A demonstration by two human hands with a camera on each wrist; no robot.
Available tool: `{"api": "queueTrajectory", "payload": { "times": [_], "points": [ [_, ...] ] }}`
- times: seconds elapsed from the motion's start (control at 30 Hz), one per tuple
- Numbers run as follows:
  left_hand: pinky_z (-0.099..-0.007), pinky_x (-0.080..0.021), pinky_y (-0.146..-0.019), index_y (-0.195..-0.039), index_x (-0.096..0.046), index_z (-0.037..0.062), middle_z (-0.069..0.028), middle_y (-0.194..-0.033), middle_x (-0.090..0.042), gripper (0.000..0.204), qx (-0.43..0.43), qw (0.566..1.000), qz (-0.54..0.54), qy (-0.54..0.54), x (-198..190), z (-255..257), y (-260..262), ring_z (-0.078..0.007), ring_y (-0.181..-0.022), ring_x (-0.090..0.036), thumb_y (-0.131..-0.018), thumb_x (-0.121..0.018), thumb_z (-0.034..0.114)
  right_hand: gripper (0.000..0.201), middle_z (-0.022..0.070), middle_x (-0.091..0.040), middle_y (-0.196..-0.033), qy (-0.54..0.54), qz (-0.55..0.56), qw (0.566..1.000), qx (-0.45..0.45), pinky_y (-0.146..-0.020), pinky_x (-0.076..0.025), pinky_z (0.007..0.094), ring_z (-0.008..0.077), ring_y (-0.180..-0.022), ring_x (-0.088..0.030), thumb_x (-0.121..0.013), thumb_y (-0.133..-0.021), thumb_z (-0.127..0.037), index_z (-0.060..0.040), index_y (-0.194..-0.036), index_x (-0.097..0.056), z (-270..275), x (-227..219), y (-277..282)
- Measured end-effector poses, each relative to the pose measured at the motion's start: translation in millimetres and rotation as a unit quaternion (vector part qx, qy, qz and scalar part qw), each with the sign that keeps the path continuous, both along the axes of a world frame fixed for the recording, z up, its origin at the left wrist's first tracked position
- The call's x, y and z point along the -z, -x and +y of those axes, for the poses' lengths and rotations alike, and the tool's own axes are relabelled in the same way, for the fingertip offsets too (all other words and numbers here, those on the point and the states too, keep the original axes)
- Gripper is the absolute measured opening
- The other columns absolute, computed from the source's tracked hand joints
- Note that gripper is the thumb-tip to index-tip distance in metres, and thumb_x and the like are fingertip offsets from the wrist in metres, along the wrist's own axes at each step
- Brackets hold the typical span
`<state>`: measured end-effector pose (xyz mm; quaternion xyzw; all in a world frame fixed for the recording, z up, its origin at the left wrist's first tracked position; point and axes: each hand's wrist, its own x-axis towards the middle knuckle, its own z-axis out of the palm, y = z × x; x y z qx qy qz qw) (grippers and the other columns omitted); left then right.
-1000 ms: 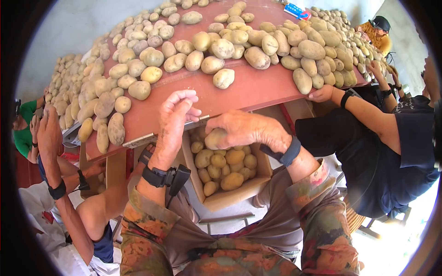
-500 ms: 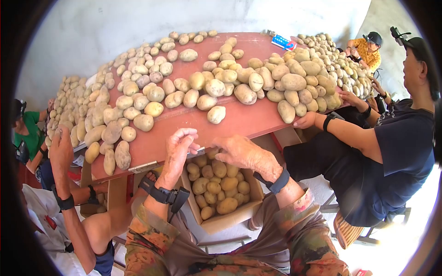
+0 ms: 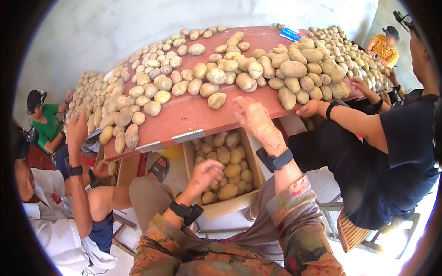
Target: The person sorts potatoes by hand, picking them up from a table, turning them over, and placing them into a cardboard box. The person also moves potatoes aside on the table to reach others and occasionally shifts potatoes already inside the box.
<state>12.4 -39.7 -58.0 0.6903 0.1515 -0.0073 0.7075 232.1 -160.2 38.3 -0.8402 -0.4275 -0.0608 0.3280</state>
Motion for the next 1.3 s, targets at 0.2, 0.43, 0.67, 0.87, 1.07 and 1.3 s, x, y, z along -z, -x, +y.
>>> {"api": "queueTrajectory", "payload": {
  "times": [0.2,0.43,0.67,0.87,1.07,1.3],
  "points": [
    [-0.0353,-0.051,-0.073,-0.108,-0.062,0.0052,-0.0153,-0.095,-0.066,0.029,0.164,0.966,0.086,-0.180,68,-54,43,-0.0266,-0.084,-0.065,-0.089,-0.058,0.026,0.035,0.0159,-0.062,-0.100,-0.076,0.006,0.996,0.040,-0.075,-0.050,0.0427,0.0317,-0.085,-0.063,-0.066,-0.077,-0.011,-0.0086,-0.111,-0.059,-13,-1,-11],
    [-0.0383,-0.050,-0.079,-0.112,-0.062,0.0044,-0.0205,-0.095,-0.067,0.033,0.183,0.956,0.103,-0.207,63,-76,51,-0.0290,-0.089,-0.065,-0.088,-0.058,0.027,0.026,0.0167,-0.066,-0.091,-0.010,-0.001,1.000,-0.009,-0.078,-0.049,0.0440,0.0355,-0.088,-0.063,-0.064,-0.080,-0.014,-0.0056,-0.104,-0.061,-30,-7,-4],
    [-0.0353,-0.051,-0.076,-0.109,-0.063,0.0050,-0.0178,-0.093,-0.067,0.025,0.135,0.949,0.093,-0.268,9,-69,32,-0.0254,-0.086,-0.066,-0.088,-0.057,0.019,0.025,0.0166,-0.067,-0.086,0.051,0.025,0.998,-0.003,-0.079,-0.050,0.0445,0.0358,-0.090,-0.063,-0.063,-0.079,-0.015,-0.0053,-0.103,-0.061,-41,-8,-7],
    [-0.0264,-0.048,-0.073,-0.101,-0.062,0.0016,-0.0030,-0.088,-0.063,0.015,-0.049,0.924,-0.165,-0.341,-33,-24,-30,-0.0097,-0.081,-0.057,-0.088,-0.055,0.005,0.019,0.0207,-0.066,-0.090,0.099,0.034,0.994,-0.012,-0.081,-0.050,0.0475,0.0387,-0.093,-0.062,-0.062,-0.078,-0.012,-0.0038,-0.095,-0.062,-44,-6,-8],
    [-0.0389,-0.047,-0.085,-0.121,-0.051,0.0031,-0.0186,-0.110,-0.055,0.040,-0.142,0.818,-0.233,-0.507,-81,1,-98,-0.0333,-0.101,-0.056,-0.083,-0.061,0.006,0.018,0.0211,-0.066,-0.088,0.090,0.026,0.996,-0.008,-0.080,-0.050,0.0477,0.0391,-0.092,-0.062,-0.062,-0.077,-0.011,-0.0027,-0.093,-0.063,-49,1,-12],
    [-0.0444,-0.041,-0.095,-0.129,-0.046,0.0047,-0.0197,-0.117,-0.051,0.053,-0.077,0.768,-0.155,-0.617,-78,39,-163,-0.0392,-0.111,-0.048,-0.081,-0.065,0.013,0.023,0.0195,-0.065,-0.089,0.141,0.042,0.989,-0.017,-0.080,-0.049,0.0473,0.0383,-0.092,-0.061,-0.066,-0.074,-0.014,-0.0036,-0.095,-0.063,-41,7,-12]
  ]
}}
